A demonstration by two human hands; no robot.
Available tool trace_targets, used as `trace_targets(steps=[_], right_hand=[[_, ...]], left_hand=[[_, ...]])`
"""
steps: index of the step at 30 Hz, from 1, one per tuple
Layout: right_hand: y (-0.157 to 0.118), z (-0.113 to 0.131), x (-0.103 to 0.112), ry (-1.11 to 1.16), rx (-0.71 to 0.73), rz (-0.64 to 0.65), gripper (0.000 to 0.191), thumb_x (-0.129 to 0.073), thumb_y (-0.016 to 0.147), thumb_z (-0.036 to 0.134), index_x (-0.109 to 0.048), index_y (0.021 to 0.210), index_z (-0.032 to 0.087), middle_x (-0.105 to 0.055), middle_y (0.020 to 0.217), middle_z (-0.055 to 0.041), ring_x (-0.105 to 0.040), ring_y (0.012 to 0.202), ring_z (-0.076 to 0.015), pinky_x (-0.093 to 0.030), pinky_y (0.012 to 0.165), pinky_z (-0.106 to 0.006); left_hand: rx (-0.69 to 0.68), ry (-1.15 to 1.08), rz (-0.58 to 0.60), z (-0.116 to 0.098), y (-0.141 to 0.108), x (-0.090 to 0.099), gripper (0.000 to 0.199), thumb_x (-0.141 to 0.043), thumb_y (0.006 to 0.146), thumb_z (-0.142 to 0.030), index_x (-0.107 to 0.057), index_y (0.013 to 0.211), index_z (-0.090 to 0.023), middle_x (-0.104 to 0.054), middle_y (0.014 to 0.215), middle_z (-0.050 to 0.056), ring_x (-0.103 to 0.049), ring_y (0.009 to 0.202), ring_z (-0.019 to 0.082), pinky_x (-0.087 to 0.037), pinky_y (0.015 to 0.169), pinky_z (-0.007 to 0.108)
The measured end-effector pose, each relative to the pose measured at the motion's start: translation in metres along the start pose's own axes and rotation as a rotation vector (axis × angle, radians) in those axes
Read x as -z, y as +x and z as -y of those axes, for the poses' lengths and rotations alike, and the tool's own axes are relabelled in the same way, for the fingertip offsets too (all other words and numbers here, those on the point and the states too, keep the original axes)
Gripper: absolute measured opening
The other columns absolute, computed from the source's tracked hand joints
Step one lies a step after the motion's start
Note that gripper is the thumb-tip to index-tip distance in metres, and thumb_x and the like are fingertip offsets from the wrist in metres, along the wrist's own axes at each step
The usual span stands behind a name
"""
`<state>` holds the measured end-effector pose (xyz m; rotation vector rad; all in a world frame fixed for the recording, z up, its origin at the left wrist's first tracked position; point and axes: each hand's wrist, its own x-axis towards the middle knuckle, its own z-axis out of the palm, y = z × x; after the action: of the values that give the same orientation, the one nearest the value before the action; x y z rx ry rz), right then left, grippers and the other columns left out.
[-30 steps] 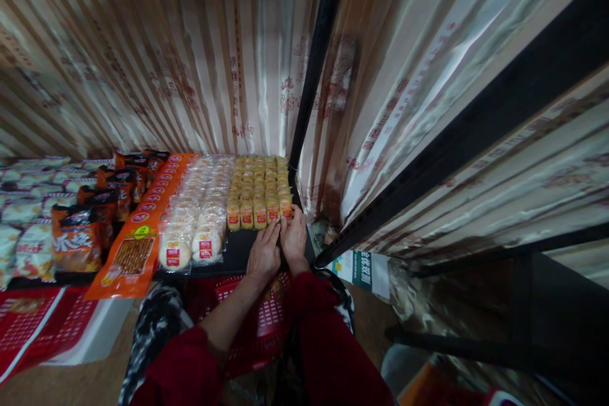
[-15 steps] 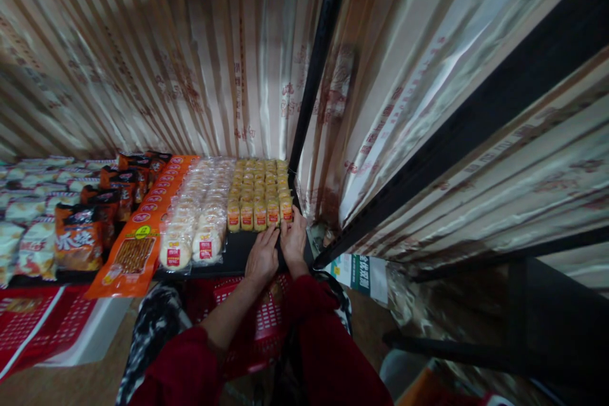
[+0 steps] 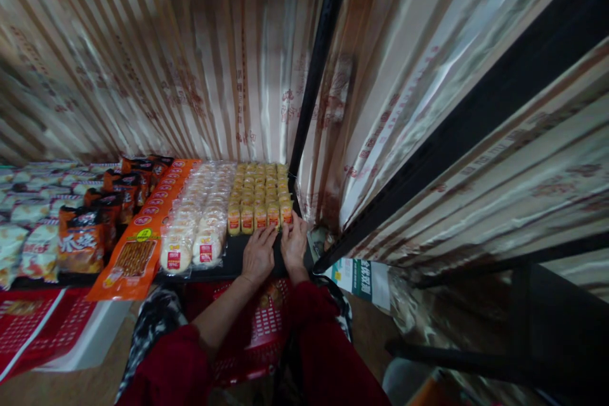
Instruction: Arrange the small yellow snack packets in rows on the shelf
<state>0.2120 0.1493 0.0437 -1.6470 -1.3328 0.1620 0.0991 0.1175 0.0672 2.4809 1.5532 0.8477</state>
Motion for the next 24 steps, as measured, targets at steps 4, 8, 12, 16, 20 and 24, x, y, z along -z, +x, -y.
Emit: trace_targets(steps=[4, 8, 12, 16, 20, 24], right_hand=[[0.0004, -0.0026, -0.001, 0.03, 0.017, 0.002, 0.041, -0.039, 0.086, 0.025, -0.048, 0.126, 0.02, -0.05, 0.104, -0.0103, -0.054, 0.085, -0.0183, -0.048, 0.08, -0.036], [0.0006, -0.0056, -0.0029, 0.064, 0.025, 0.008, 0.041, -0.04, 0.086, 0.025, -0.049, 0.126, 0.02, -0.051, 0.103, -0.0101, -0.054, 0.083, -0.017, -0.05, 0.078, -0.034], [0.0009, -0.007, -0.0042, 0.074, 0.018, 0.016, 0.041, -0.04, 0.086, 0.026, -0.049, 0.126, 0.019, -0.051, 0.105, -0.0108, -0.055, 0.084, -0.0167, -0.051, 0.077, -0.034], [0.0015, -0.0074, -0.0046, 0.064, 0.03, 0.015, 0.041, -0.04, 0.086, 0.025, -0.049, 0.126, 0.019, -0.051, 0.105, -0.0109, -0.055, 0.086, -0.0173, -0.051, 0.077, -0.035], [0.0021, -0.0073, -0.0043, 0.056, 0.03, 0.019, 0.043, -0.04, 0.085, 0.022, -0.048, 0.127, 0.02, -0.051, 0.106, -0.0109, -0.055, 0.087, -0.0179, -0.051, 0.078, -0.035], [0.0025, -0.0068, -0.0041, 0.059, 0.023, 0.031, 0.043, -0.039, 0.085, 0.021, -0.048, 0.127, 0.019, -0.052, 0.104, -0.0112, -0.056, 0.086, -0.0182, -0.051, 0.079, -0.036]], left_hand=[[-0.007, 0.037, 0.01, 0.0052, -0.0014, -0.0052, 0.051, -0.04, 0.075, -0.004, -0.052, 0.124, -0.013, -0.051, 0.133, 0.008, -0.043, 0.121, 0.023, -0.039, 0.104, 0.042], [-0.014, 0.04, -0.004, 0.0057, -0.0027, -0.0076, 0.051, -0.039, 0.076, -0.004, -0.052, 0.125, -0.015, -0.05, 0.134, 0.007, -0.043, 0.122, 0.023, -0.04, 0.103, 0.042], [0.007, 0.027, 0.001, 0.0055, -0.0022, -0.008, 0.052, -0.038, 0.076, -0.004, -0.051, 0.126, -0.015, -0.051, 0.133, 0.007, -0.043, 0.123, 0.022, -0.039, 0.104, 0.041], [0.011, 0.014, 0.011, 0.0063, -0.0018, -0.0085, 0.053, -0.039, 0.076, -0.005, -0.049, 0.127, -0.016, -0.05, 0.134, 0.007, -0.042, 0.123, 0.022, -0.04, 0.102, 0.043], [-0.001, 0.004, 0.016, 0.0068, -0.0018, -0.0088, 0.055, -0.039, 0.075, -0.005, -0.048, 0.128, -0.016, -0.049, 0.135, 0.007, -0.04, 0.124, 0.023, -0.038, 0.103, 0.044], [0.003, 0.004, 0.036, 0.0072, -0.0019, -0.0094, 0.054, -0.039, 0.075, -0.005, -0.048, 0.128, -0.012, -0.046, 0.138, 0.008, -0.038, 0.125, 0.024, -0.038, 0.103, 0.044]])
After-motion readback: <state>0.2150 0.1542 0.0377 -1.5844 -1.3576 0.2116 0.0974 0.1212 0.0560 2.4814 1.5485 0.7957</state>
